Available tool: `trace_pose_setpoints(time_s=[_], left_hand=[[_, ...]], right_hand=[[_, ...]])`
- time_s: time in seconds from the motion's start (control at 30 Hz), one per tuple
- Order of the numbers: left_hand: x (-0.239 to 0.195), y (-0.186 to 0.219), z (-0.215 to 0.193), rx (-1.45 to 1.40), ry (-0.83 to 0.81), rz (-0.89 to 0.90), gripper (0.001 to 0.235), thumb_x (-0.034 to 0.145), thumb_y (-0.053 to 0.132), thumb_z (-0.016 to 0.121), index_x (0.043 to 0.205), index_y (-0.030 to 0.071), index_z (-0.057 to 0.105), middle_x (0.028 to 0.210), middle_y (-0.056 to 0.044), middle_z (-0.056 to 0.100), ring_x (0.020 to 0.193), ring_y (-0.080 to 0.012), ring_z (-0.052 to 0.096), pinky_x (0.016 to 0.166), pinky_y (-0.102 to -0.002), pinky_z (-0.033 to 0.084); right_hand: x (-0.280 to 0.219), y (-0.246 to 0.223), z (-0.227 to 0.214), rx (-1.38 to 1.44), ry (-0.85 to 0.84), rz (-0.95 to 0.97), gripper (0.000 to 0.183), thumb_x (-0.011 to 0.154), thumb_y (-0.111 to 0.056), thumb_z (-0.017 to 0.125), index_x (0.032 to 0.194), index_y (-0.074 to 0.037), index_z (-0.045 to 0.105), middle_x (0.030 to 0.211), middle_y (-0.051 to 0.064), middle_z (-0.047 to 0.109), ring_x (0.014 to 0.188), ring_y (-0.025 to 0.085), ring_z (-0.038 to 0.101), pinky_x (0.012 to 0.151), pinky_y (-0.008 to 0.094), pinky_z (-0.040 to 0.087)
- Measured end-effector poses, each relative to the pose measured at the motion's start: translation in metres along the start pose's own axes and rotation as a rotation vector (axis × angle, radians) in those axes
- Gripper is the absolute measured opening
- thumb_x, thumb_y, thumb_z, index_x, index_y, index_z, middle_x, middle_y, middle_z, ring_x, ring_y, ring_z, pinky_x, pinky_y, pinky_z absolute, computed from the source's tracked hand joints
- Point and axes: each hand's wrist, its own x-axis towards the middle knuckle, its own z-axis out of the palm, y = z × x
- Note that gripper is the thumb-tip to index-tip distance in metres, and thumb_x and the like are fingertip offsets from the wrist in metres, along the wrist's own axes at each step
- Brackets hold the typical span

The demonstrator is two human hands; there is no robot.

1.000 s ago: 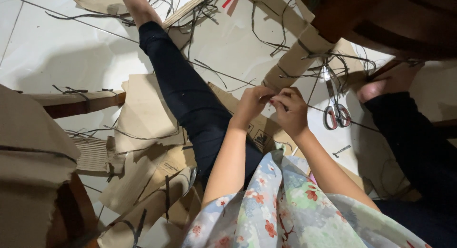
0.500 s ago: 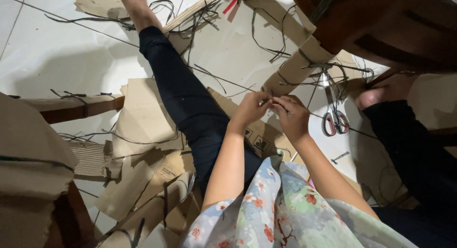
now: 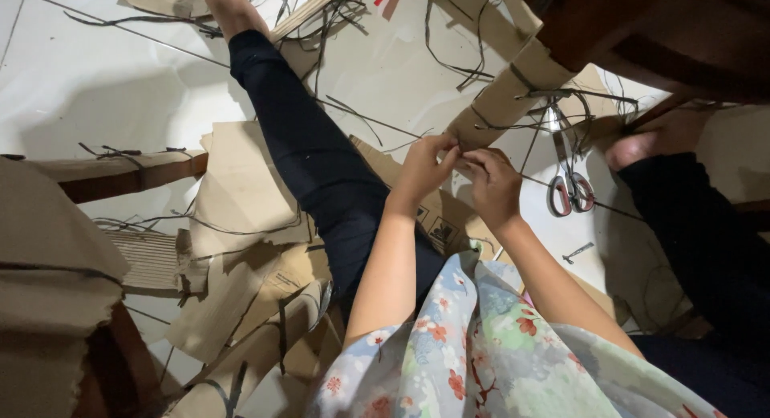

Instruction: Securing cardboard protective wrapping to a wooden chair leg using thin wire

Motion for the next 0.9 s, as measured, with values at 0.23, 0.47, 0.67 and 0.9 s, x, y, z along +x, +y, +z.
trace_pose_setpoints(time_s=[0.23,0.47,0.67,0.9], left_hand=[[0.006,-0.026,0.020,0.089,-0.018,0.026,0.011,0.091,0.001,0.065,0.093,0.003,0.076,0.087,-0.015,0.075,0.097,-0.0353,0.070,0.091,-0.044,0.054],[0.001,-0.009,0.013,0.131,0.005,0.018,0.011,0.087,-0.004,0.067,0.087,0.004,0.075,0.085,-0.012,0.074,0.106,-0.0333,0.069,0.096,-0.043,0.055],[0.010,-0.038,0.023,0.118,0.070,0.073,0.008,0.089,0.010,0.071,0.096,0.008,0.076,0.089,-0.011,0.076,0.111,-0.0325,0.066,0.106,-0.050,0.048],[0.004,-0.031,0.016,0.247,0.134,0.060,0.016,0.094,0.025,0.069,0.104,0.014,0.075,0.088,-0.004,0.077,0.113,-0.0268,0.065,0.121,-0.063,0.026]], right_hand=[[-0.007,0.004,0.002,-0.174,-0.048,-0.081,0.020,0.101,0.005,0.059,0.116,-0.002,0.071,0.101,0.010,0.066,0.096,0.031,0.070,0.084,0.038,0.058],[-0.007,0.012,0.014,-0.311,-0.015,-0.198,0.015,0.095,0.005,0.072,0.108,-0.002,0.069,0.100,0.009,0.062,0.092,0.030,0.070,0.079,0.037,0.060],[0.001,0.009,0.007,-0.318,-0.057,-0.170,0.016,0.094,0.009,0.067,0.101,-0.004,0.072,0.091,0.006,0.064,0.084,0.027,0.072,0.073,0.033,0.060],[-0.001,-0.001,0.009,-0.406,-0.076,-0.173,0.027,0.094,0.008,0.059,0.108,-0.008,0.076,0.092,0.007,0.063,0.083,0.030,0.071,0.072,0.036,0.060]])
